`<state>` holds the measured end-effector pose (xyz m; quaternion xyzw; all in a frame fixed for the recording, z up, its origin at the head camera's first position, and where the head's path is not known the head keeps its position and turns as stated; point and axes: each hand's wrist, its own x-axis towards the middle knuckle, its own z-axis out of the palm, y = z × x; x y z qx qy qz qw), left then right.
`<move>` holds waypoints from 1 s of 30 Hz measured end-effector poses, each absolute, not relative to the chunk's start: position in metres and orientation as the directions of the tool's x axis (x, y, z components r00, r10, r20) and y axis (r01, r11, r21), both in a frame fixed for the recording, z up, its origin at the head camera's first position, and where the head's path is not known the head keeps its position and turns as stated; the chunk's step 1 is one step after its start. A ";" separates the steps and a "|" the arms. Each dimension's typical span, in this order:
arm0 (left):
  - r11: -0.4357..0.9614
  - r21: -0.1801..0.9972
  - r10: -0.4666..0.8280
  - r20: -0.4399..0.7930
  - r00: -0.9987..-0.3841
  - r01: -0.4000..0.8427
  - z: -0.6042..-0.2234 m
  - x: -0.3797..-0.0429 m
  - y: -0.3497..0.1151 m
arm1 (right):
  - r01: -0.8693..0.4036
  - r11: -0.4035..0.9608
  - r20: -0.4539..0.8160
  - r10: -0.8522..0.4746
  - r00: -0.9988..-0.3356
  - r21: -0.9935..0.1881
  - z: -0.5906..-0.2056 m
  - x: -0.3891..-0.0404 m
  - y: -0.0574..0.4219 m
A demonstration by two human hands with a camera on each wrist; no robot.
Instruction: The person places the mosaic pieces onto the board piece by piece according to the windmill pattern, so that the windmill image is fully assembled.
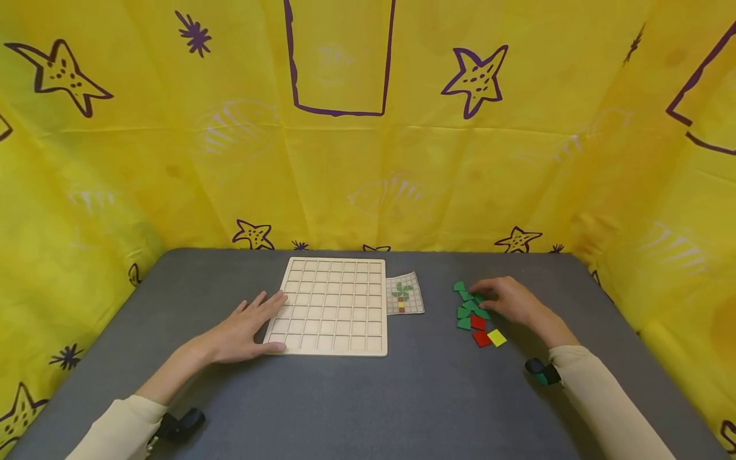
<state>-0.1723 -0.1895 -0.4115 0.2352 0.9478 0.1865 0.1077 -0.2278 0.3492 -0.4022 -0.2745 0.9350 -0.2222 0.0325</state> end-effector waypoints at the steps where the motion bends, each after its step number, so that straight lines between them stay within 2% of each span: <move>1: 0.823 0.400 0.485 -0.123 -0.866 0.404 -0.412 -0.172 -0.189 | -0.496 0.752 0.059 -0.526 -0.849 -0.434 -0.402 -0.228 0.349; 9: 0.828 0.398 0.485 -0.157 -0.860 0.395 -0.415 -0.172 -0.188 | -0.485 0.753 0.086 -0.503 -0.860 -0.445 -0.401 -0.230 0.348; 18: 0.818 0.389 0.503 -0.127 -0.855 0.423 -0.420 -0.172 -0.189 | -0.467 0.770 0.110 -0.469 -0.876 -0.434 -0.401 -0.230 0.353; 30: 0.814 0.396 0.501 -0.103 -0.860 0.426 -0.418 -0.168 -0.191 | -0.494 0.750 0.143 -0.484 -0.863 -0.439 -0.395 -0.230 0.355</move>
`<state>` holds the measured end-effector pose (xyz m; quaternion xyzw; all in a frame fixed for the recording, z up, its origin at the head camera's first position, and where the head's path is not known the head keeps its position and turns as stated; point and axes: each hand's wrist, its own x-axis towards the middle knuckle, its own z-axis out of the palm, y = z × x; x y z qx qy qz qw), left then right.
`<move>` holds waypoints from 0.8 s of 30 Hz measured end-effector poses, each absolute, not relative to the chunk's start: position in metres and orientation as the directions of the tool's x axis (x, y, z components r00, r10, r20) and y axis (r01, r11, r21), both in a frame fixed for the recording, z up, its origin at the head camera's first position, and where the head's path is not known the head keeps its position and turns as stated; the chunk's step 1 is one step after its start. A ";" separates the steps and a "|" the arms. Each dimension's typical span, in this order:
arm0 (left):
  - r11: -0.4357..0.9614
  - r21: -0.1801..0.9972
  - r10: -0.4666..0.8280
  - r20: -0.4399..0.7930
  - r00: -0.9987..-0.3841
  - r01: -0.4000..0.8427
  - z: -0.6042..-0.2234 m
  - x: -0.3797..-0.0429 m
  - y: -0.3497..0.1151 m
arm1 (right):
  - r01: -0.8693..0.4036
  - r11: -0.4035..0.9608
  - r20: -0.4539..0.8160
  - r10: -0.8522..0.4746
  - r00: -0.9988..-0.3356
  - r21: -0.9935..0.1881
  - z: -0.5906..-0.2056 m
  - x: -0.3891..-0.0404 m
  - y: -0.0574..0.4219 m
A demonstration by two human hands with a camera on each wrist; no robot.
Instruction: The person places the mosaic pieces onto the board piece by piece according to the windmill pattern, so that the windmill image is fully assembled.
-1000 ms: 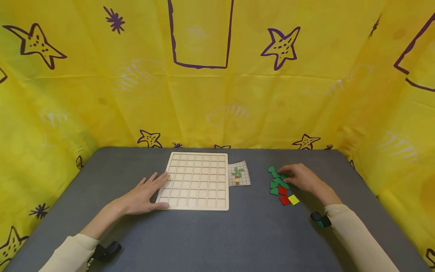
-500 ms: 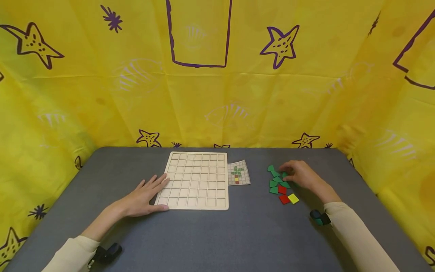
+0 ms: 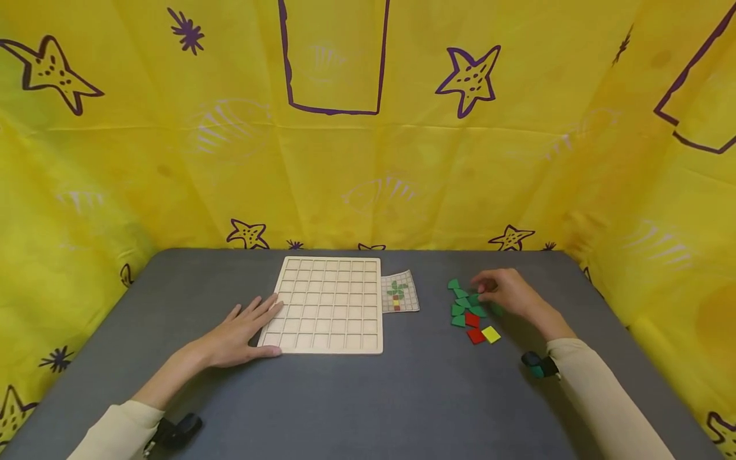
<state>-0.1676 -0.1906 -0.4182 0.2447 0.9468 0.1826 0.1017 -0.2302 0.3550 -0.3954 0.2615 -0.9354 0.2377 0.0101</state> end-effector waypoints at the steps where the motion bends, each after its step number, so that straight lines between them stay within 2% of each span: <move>1: 0.812 0.399 0.501 -0.103 -0.859 0.426 -0.418 -0.168 -0.190 | -0.494 0.749 0.143 -0.485 -0.863 -0.441 -0.395 -0.230 0.356; 24: 0.815 0.414 0.496 -0.139 -0.857 0.405 -0.415 -0.168 -0.189 | -0.493 0.743 0.216 -0.445 -0.869 -0.453 -0.379 -0.239 0.332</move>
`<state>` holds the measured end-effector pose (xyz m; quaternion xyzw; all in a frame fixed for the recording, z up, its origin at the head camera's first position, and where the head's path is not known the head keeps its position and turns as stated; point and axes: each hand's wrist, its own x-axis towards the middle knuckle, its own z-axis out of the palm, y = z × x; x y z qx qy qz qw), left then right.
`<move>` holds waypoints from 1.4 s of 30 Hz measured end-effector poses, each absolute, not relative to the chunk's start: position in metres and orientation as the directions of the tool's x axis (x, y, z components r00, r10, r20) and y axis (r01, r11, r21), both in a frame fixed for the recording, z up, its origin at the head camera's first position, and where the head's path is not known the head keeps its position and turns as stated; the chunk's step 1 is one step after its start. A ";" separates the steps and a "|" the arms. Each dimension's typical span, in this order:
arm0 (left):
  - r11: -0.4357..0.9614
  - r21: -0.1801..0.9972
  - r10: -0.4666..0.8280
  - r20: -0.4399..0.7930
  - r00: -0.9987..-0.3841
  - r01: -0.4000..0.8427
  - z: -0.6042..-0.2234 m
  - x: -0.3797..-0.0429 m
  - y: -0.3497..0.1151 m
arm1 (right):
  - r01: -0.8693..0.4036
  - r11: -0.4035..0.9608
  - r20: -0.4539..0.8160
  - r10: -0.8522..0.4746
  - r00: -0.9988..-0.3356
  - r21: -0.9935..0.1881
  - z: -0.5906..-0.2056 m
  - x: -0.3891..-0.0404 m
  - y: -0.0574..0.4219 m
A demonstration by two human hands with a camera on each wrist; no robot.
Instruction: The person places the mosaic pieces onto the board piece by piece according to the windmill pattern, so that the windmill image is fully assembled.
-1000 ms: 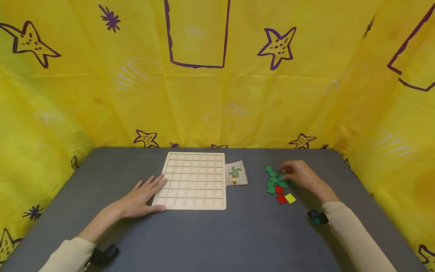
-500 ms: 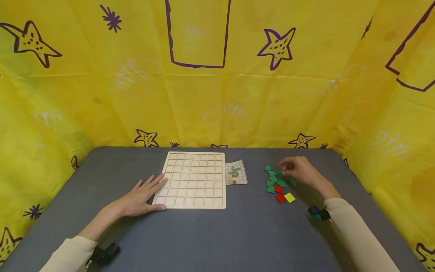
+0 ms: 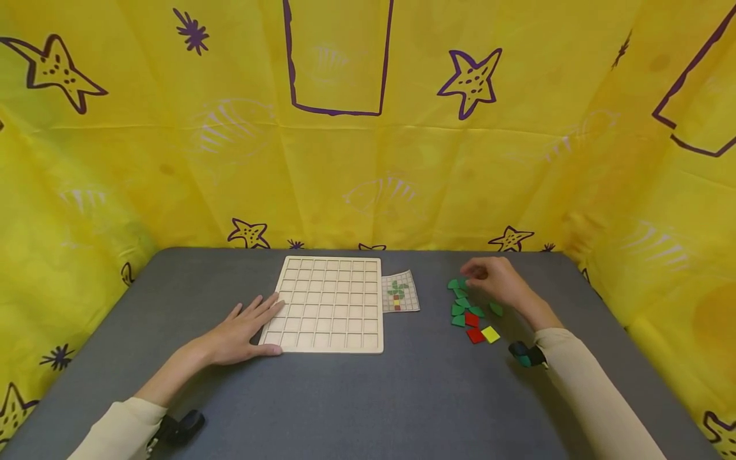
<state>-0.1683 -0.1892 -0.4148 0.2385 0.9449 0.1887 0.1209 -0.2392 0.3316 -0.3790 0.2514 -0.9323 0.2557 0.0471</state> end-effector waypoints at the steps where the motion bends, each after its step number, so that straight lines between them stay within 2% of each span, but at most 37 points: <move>1: 0.815 0.416 0.494 -0.138 -0.858 0.403 -0.415 -0.168 -0.189 | -0.494 0.743 0.221 -0.443 -0.869 -0.452 -0.379 -0.240 0.329; 11: 0.846 0.366 0.460 -0.138 -0.877 0.386 -0.419 -0.167 -0.189 | -0.514 0.711 0.249 -0.451 -0.857 -0.480 -0.378 -0.252 0.304; 24: 0.863 0.328 0.445 -0.135 -0.886 0.384 -0.417 -0.164 -0.187 | -0.532 0.677 0.223 -0.494 -0.841 -0.508 -0.371 -0.265 0.271; 36: 0.861 0.353 0.441 -0.164 -0.882 0.365 -0.415 -0.167 -0.186 | -0.524 0.680 0.168 -0.519 -0.838 -0.512 -0.365 -0.271 0.241; 42: 0.860 0.364 0.442 -0.180 -0.879 0.358 -0.413 -0.169 -0.186 | -0.558 0.643 0.179 -0.557 -0.811 -0.525 -0.367 -0.277 0.226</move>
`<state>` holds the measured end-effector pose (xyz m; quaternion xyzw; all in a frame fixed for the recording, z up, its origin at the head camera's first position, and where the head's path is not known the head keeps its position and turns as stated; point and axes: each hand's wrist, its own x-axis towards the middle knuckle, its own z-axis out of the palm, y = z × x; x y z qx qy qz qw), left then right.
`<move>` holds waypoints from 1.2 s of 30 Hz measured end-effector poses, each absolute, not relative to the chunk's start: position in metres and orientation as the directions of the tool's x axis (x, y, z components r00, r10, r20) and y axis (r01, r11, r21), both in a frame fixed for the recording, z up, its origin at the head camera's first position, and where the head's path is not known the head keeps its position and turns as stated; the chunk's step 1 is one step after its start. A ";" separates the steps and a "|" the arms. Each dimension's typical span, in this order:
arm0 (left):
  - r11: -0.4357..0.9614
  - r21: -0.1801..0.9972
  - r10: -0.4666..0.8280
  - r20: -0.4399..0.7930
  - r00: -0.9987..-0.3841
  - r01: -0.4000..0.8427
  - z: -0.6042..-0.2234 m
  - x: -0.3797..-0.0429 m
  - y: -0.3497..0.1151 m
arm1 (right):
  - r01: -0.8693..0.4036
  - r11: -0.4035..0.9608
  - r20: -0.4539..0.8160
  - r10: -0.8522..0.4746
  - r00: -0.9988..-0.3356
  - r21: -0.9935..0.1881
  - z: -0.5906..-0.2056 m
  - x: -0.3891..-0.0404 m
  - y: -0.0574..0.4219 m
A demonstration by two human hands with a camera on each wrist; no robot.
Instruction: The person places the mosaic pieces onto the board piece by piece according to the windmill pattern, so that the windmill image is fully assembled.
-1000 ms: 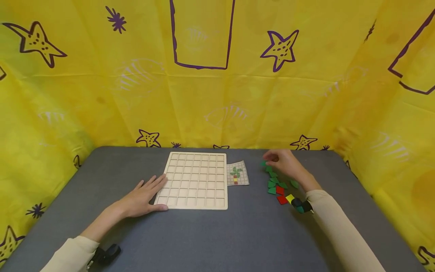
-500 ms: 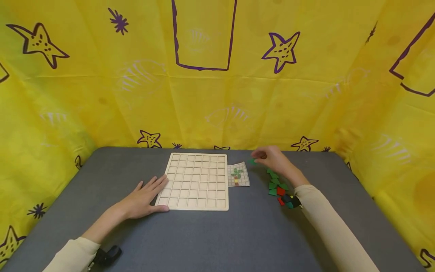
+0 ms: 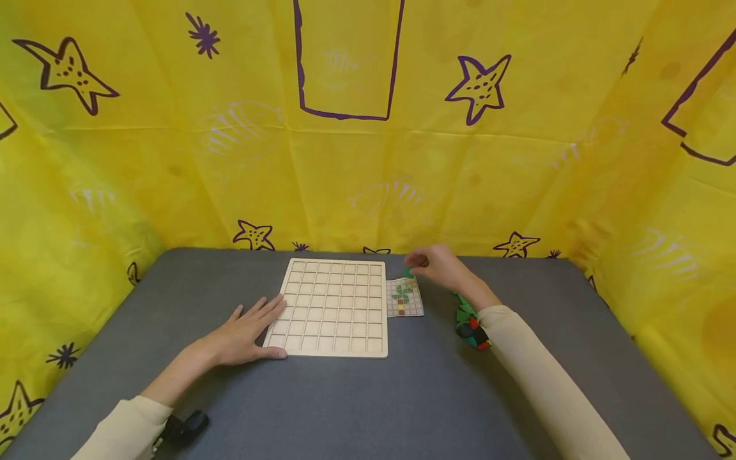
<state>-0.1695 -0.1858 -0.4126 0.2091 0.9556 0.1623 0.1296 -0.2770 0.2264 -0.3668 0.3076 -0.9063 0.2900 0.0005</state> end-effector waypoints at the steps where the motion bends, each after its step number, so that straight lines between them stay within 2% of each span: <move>1: 0.859 0.367 0.442 -0.183 -0.878 0.356 -0.412 -0.170 -0.185 | -0.564 0.638 0.181 -0.564 -0.806 -0.524 -0.367 -0.278 0.224; 17: 0.858 0.375 0.443 -0.196 -0.875 0.351 -0.414 -0.173 -0.188 | -0.606 0.568 0.170 -0.637 -0.752 -0.556 -0.370 -0.286 0.189; 36: 0.854 0.383 0.445 -0.192 -0.875 0.351 -0.414 -0.173 -0.187 | -0.571 0.543 0.139 -0.639 -0.757 -0.616 -0.378 -0.294 0.147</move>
